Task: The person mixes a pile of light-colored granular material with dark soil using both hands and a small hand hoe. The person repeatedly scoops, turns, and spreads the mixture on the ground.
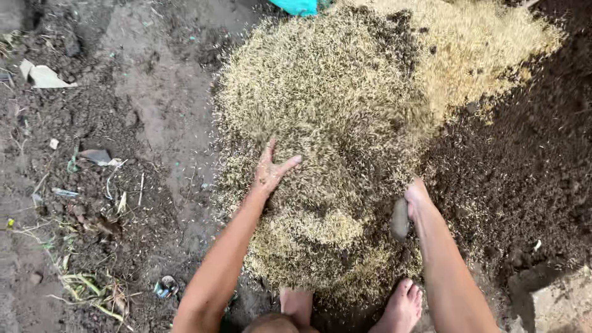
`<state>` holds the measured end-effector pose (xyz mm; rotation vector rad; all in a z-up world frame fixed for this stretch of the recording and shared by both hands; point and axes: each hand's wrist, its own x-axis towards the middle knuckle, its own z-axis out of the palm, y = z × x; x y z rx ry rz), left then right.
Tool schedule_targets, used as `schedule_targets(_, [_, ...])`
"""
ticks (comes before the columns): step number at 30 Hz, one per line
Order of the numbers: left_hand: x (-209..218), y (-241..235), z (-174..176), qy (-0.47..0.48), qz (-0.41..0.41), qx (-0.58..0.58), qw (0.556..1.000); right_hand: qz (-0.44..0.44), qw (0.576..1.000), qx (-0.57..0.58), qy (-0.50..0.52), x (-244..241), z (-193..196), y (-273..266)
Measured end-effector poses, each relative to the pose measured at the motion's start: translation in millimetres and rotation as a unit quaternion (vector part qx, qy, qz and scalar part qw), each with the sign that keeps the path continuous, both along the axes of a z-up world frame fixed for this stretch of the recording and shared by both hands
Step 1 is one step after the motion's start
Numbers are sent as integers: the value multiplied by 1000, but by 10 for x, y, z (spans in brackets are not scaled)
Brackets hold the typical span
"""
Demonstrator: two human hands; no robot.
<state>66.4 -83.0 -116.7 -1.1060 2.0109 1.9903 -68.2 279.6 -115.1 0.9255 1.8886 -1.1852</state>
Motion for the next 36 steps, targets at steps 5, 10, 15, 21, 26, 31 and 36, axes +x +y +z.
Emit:
schedule_targets(5, [-255,113,43,-32,0,17,999,0,999,22,28,10,572,-472])
schedule_targets(10, [-305,88,190,6,101,167,981,50,990,20,133,-13,1501,-734])
schedule_targets(15, [-517,-13,802,74,79,285,952,207,855,-39,473,168,2410,-999])
schedule_targets(21, [-641,-241,1163,225,-171,118,952,107,864,41,490,71,2459,-842])
schedule_targets(26, [160,-644,774,55,-133,-296,944,162,845,216,461,-325,1739,149])
schedule_targets(31, [931,-670,13,39,-94,-393,914,-41,971,170,165,-66,752,874])
schedule_targets(36, [1048,-348,-345,43,-74,-333,939,-57,994,57,74,461,195,800])
